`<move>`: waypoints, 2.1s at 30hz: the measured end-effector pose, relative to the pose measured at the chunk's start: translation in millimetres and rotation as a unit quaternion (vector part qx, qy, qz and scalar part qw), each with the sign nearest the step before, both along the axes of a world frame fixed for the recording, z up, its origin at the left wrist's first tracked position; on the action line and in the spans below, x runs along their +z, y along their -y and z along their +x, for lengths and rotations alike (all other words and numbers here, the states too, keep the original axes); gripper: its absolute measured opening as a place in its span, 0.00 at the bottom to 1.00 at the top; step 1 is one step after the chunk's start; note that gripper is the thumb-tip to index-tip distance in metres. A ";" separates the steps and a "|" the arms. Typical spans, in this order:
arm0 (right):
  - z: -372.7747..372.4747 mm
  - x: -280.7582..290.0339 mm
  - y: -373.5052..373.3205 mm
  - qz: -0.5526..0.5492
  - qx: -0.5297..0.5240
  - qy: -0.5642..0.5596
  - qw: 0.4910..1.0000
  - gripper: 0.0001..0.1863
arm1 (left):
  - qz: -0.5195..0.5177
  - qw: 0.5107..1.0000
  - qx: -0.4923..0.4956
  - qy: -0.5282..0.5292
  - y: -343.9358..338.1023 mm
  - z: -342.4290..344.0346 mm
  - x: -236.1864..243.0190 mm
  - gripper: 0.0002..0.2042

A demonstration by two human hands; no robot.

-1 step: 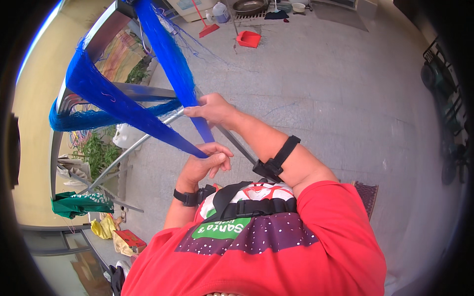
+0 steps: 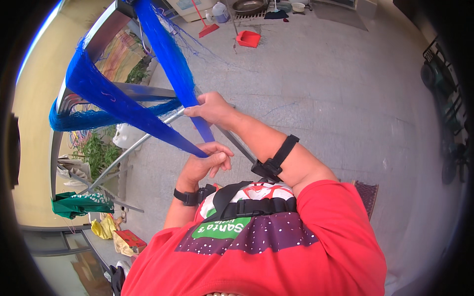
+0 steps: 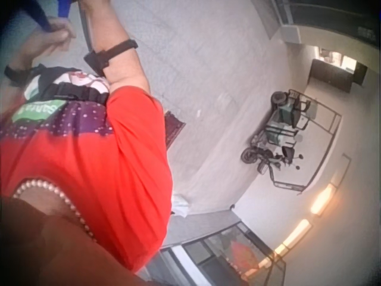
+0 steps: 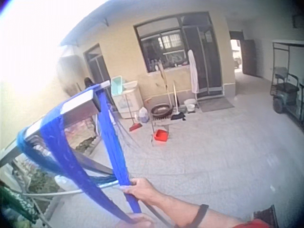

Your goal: The person repairs a blue fishing net by hand, repeatedly pulling loose threads through mesh openings and tightening the weave. The net is draped over a metal frame while the person works on different sections.

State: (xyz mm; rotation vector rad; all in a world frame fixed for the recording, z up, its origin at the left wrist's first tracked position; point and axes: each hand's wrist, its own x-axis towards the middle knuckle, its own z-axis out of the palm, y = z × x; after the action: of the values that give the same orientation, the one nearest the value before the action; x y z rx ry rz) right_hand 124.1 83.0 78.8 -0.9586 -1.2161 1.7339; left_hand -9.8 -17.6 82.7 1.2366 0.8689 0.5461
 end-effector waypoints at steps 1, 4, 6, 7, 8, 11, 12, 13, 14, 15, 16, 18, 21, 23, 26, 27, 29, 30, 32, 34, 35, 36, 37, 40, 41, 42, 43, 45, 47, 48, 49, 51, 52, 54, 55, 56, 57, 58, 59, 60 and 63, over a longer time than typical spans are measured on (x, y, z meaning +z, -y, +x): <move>-3.4 -0.8 1.3 0.037 -0.011 -0.043 0.998 0.14 | -0.001 1.000 0.000 -0.001 0.0 -0.1 -0.2 0.12; 0.4 -6.5 -5.1 0.078 -0.098 0.075 0.989 0.07 | 0.004 1.000 -0.006 -0.001 -1.1 -1.3 -1.5 0.12; 8.6 -13.5 -6.3 0.050 -0.122 0.055 0.990 0.08 | 0.012 1.000 -0.001 0.005 -0.9 -2.7 -2.2 0.12; 13.5 -16.9 -5.9 0.025 -0.137 0.055 0.989 0.08 | 0.016 1.000 0.005 0.010 -0.3 -2.9 -2.7 0.12; 18.1 -19.1 -6.0 0.025 -0.138 0.042 0.989 0.08 | 0.020 1.000 0.011 0.014 -0.1 -3.0 -2.9 0.12; 33.9 -22.4 -3.2 0.010 -0.150 0.025 0.988 0.11 | 0.035 0.999 0.024 0.031 0.3 -3.3 -2.4 0.12; 39.0 -22.4 -2.1 0.007 -0.158 0.026 0.987 0.11 | 0.033 0.998 0.036 0.032 0.0 -2.8 -2.4 0.13; 42.7 -21.7 -1.4 0.004 -0.165 0.028 0.986 0.11 | 0.032 0.998 0.048 0.033 -1.1 -3.0 -2.1 0.14; 45.8 -21.4 -0.1 0.006 -0.171 0.024 0.985 0.12 | 0.031 0.997 0.060 0.034 -1.7 -2.8 -2.1 0.14; 47.8 -20.9 1.3 0.004 -0.182 0.015 0.983 0.12 | 0.031 0.997 0.061 0.042 -2.2 -2.1 -2.6 0.14; 49.4 -20.3 2.3 0.009 -0.191 0.002 0.982 0.12 | 0.031 0.996 0.063 0.049 -2.7 -1.4 -3.1 0.14; 52.0 -19.5 4.8 0.012 -0.205 -0.012 0.979 0.12 | 0.029 0.996 0.066 0.056 -2.6 -0.9 -3.7 0.14; 54.3 -17.9 7.4 0.013 -0.213 -0.019 0.977 0.13 | 0.030 0.996 0.063 0.054 -1.8 -2.2 -2.8 0.14; 55.9 -16.7 9.3 0.016 -0.214 -0.029 0.976 0.13 | 0.036 0.997 0.051 0.053 -0.4 -1.7 -2.6 0.14; 58.8 -15.2 11.9 0.018 -0.215 -0.029 0.976 0.13 | 0.013 0.998 0.038 0.055 0.7 -0.2 -1.7 0.13; 59.3 -14.7 12.4 0.015 -0.218 -0.033 0.975 0.12 | 0.009 0.998 0.036 0.057 1.2 0.1 -1.0 0.13; 59.9 -14.1 13.6 0.017 -0.215 -0.047 0.975 0.12 | 0.001 0.998 0.032 0.062 2.3 -0.6 1.0 0.11; 59.9 -13.9 13.8 0.015 -0.214 -0.045 0.976 0.12 | 0.000 0.998 0.029 0.059 2.7 -1.6 2.2 0.11; 61.2 -14.1 14.9 0.014 -0.212 -0.043 0.976 0.11 | -0.003 0.998 0.019 0.057 3.4 -2.8 3.5 0.11; 62.4 -14.3 15.9 0.025 -0.205 -0.054 0.977 0.11 | -0.002 0.999 0.022 0.047 5.8 -4.3 3.1 0.12; 63.4 -14.5 16.5 0.028 -0.203 -0.057 0.977 0.11 | -0.002 0.999 0.022 0.042 6.5 -5.4 2.2 0.12; 64.5 -14.7 17.1 0.033 -0.203 -0.052 0.977 0.12 | 0.001 0.998 0.020 0.058 7.1 -7.0 1.2 0.12; 65.6 -14.8 17.7 0.039 -0.201 -0.047 0.978 0.12 | 0.004 0.997 0.019 0.074 8.1 -9.2 0.0 0.13; 66.4 -15.7 19.5 0.047 -0.200 -0.036 0.978 0.13 | 0.021 0.992 -0.012 0.126 10.5 -17.7 -3.1 0.15; 66.2 -16.8 19.8 0.053 -0.195 -0.039 0.979 0.13 | 0.023 0.990 -0.025 0.138 11.2 -19.7 -4.7 0.16; 66.0 -17.7 20.2 0.044 -0.200 -0.028 0.978 0.13 | 0.030 0.987 -0.038 0.156 11.2 -21.2 -5.8 0.16; 65.7 -18.7 20.3 0.041 -0.199 -0.022 0.979 0.14 | 0.018 0.986 -0.047 0.160 12.1 -22.5 -6.5 0.16; 65.3 -21.1 21.4 0.020 -0.201 0.003 0.979 0.14 | -0.004 0.982 -0.062 0.180 12.0 -23.0 -6.6 0.14; 67.2 -22.9 22.3 0.028 -0.196 -0.005 0.980 0.14 | -0.019 0.983 -0.042 0.179 8.5 -20.3 -5.6 0.13; 68.0 -23.4 22.9 0.025 -0.193 -0.007 0.981 0.14 | -0.024 0.981 -0.037 0.188 7.6 -18.6 -4.5 0.13; 71.7 -23.2 22.2 0.016 -0.166 0.012 0.986 0.14 | -0.037 0.989 -0.017 0.143 6.4 -17.1 -3.1 0.12; 78.2 -21.2 21.2 -0.003 -0.115 0.054 0.992 0.15 | -0.026 0.994 -0.027 0.100 5.1 -12.3 -1.0 0.12; 78.1 -20.1 21.2 -0.003 -0.117 0.048 0.992 0.16 | -0.017 0.996 -0.031 0.080 5.1 -10.0 -0.3 0.12; 74.9 -16.3 22.4 -0.008 -0.140 0.051 0.989 0.19 | -0.017 0.995 -0.026 0.091 4.2 -6.0 1.1 0.12; 73.4 -13.2 21.9 -0.012 -0.124 0.054 0.991 0.20 | -0.016 0.995 -0.022 0.095 4.6 -3.4 1.7 0.12; 68.8 -10.3 21.1 -0.018 -0.107 0.057 0.992 0.21 | -0.014 0.995 -0.023 0.092 5.1 -2.2 2.2 0.12; 62.0 -8.1 20.9 -0.017 -0.089 0.055 0.994 0.23 | -0.013 0.996 -0.023 0.088 5.1 -0.7 2.6 0.12; 52.4 -5.8 20.2 -0.034 -0.060 0.054 0.996 0.22 | -0.007 0.996 -0.025 0.086 4.8 0.4 3.0 0.12; 41.3 -3.4 18.5 -0.041 -0.031 0.048 0.998 0.22 | -0.010 0.997 -0.024 0.079 5.1 1.0 3.5 0.12; 32.0 -1.8 17.1 -0.051 -0.002 0.041 0.998 0.21 | -0.011 0.997 -0.023 0.072 5.4 1.3 3.6 0.12; 13.1 -6.1 21.3 -0.032 0.061 -0.017 0.997 0.16 | 0.011 0.998 -0.008 0.061 8.7 0.7 1.0 0.13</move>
State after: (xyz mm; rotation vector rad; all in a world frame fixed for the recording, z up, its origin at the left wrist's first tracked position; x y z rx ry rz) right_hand 137.2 61.7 72.7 -0.9050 -1.2250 1.8877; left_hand -9.1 -26.3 83.6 1.2168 0.7517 0.6136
